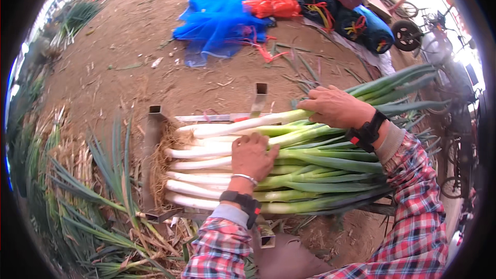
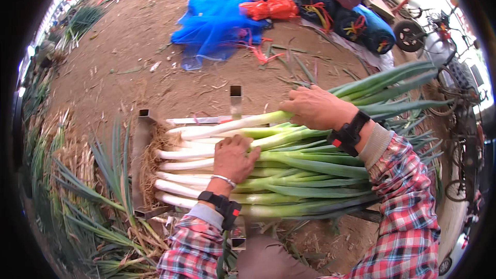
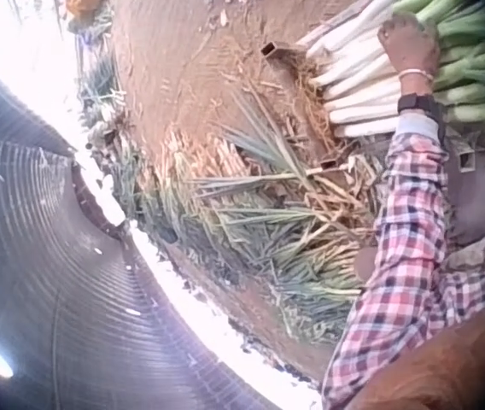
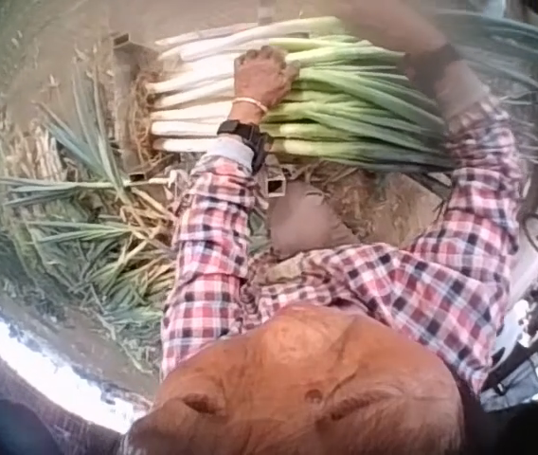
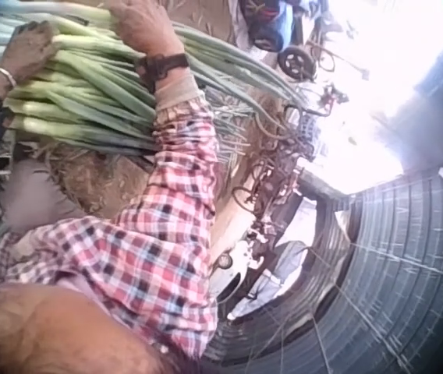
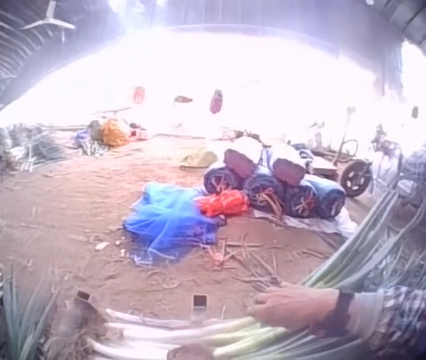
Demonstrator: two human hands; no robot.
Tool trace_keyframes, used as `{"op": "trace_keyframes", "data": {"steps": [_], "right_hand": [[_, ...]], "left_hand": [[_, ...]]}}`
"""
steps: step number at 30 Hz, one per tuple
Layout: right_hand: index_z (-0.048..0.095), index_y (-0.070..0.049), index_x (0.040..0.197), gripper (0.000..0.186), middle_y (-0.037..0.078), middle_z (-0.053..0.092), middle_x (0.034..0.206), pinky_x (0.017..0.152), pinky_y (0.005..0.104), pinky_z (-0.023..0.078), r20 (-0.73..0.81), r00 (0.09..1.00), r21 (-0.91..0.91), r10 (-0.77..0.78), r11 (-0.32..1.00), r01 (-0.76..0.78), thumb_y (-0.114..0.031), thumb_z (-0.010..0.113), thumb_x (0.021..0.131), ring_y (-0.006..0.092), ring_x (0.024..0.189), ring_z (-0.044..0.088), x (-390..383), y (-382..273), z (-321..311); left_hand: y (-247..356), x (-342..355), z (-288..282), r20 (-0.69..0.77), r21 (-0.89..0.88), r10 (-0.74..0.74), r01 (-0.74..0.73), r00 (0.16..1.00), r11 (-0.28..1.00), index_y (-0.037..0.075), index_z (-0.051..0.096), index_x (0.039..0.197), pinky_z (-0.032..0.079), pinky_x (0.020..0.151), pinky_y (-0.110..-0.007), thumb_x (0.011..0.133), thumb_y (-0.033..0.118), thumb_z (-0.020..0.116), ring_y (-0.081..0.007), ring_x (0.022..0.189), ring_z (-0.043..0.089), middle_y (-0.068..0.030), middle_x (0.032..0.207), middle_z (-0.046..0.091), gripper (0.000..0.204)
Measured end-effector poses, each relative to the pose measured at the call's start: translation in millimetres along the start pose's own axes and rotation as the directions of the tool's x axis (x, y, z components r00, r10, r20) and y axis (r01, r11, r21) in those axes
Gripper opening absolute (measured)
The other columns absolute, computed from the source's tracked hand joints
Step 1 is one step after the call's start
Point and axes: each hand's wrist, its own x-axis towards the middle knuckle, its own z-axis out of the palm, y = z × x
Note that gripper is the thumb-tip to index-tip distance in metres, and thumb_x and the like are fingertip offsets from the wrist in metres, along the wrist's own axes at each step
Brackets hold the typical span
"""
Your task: Cleaning and trimming green onions before placing them into a sorting rack.
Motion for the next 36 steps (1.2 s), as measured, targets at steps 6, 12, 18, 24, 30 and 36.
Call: {"op": "trace_keyframes", "data": {"steps": [6, 12, 18, 24, 30, 36], "right_hand": [[0.059, -0.014, 0.117, 0.034, 0.007, 0.056, 0.097, 0.082, 0.0422, 0.043, -0.095, 0.995, 0.018, 0.009, 1.000, -0.007, -0.024, 0.064, 0.085, 0.0271, 0.099, 0.056, 16, -20, 15], [0.062, -0.013, 0.109, 0.026, 0.008, 0.061, 0.098, 0.081, 0.0429, 0.044, -0.146, 0.987, -0.025, 0.070, 0.997, -0.075, -0.022, 0.062, 0.085, 0.0266, 0.101, 0.059, 42, -40, 47], [0.059, -0.015, 0.119, 0.039, 0.009, 0.061, 0.102, 0.081, 0.0482, 0.044, -0.015, 0.986, -0.031, 0.165, 0.986, -0.165, -0.032, 0.065, 0.085, 0.0290, 0.102, 0.060, 36, -44, 53], [0.051, -0.018, 0.134, 0.076, 0.013, 0.062, 0.108, 0.086, 0.0462, 0.044, 0.117, 0.930, -0.046, 0.350, 0.937, -0.347, -0.054, 0.073, 0.070, 0.0310, 0.108, 0.058, -12, -3, 12], [0.059, -0.010, 0.110, 0.052, 0.012, 0.063, 0.102, 0.083, 0.0443, 0.046, -0.020, 0.924, -0.101, 0.382, 0.919, -0.382, -0.044, 0.074, 0.073, 0.0301, 0.102, 0.062, -47, 6, 20], [0.060, -0.014, 0.097, 0.039, 0.005, 0.060, 0.092, 0.077, 0.0379, 0.043, -0.288, 0.935, -0.275, 0.206, 0.918, -0.287, -0.034, 0.077, 0.070, 0.0238, 0.092, 0.061, -37, 14, 28]], "left_hand": [[-5, -5, 2, -0.020, -0.030, -0.010, 0.010, 1.000, 0.999, 0.010, 0.067, 0.103, 0.038, 0.092, -0.043, 0.088, 0.043, 0.057, -0.0279, 0.101, 0.057, -0.0084, 0.103, 0.063, 0.039], [-2, -5, -4, -0.019, -0.016, 0.004, -0.004, 1.000, 1.000, 0.010, 0.068, 0.102, 0.040, 0.089, -0.041, 0.088, 0.042, 0.057, -0.0280, 0.099, 0.058, -0.0085, 0.102, 0.063, 0.037], [-2, -6, 2, -0.016, -0.035, 0.022, -0.023, 1.000, 0.999, 0.010, 0.067, 0.102, 0.041, 0.088, -0.041, 0.089, 0.042, 0.057, -0.0283, 0.099, 0.058, -0.0090, 0.103, 0.064, 0.037], [-7, -8, -3, -0.044, -0.021, 0.055, -0.056, 0.997, 0.998, 0.011, 0.066, 0.107, 0.040, 0.091, -0.043, 0.089, 0.041, 0.056, -0.0284, 0.100, 0.057, -0.0083, 0.107, 0.064, 0.037], [-9, -5, 4, -0.050, 0.018, 0.071, -0.070, 0.996, 0.997, 0.015, 0.066, 0.113, 0.039, 0.091, -0.043, 0.089, 0.040, 0.056, -0.0274, 0.102, 0.057, -0.0067, 0.108, 0.064, 0.036], [-5, -4, -3, 0.044, 0.000, 0.074, -0.074, 0.996, 0.997, 0.022, 0.063, 0.120, 0.038, 0.089, -0.043, 0.091, 0.038, 0.054, -0.0256, 0.105, 0.056, -0.0020, 0.114, 0.063, 0.035]]}}
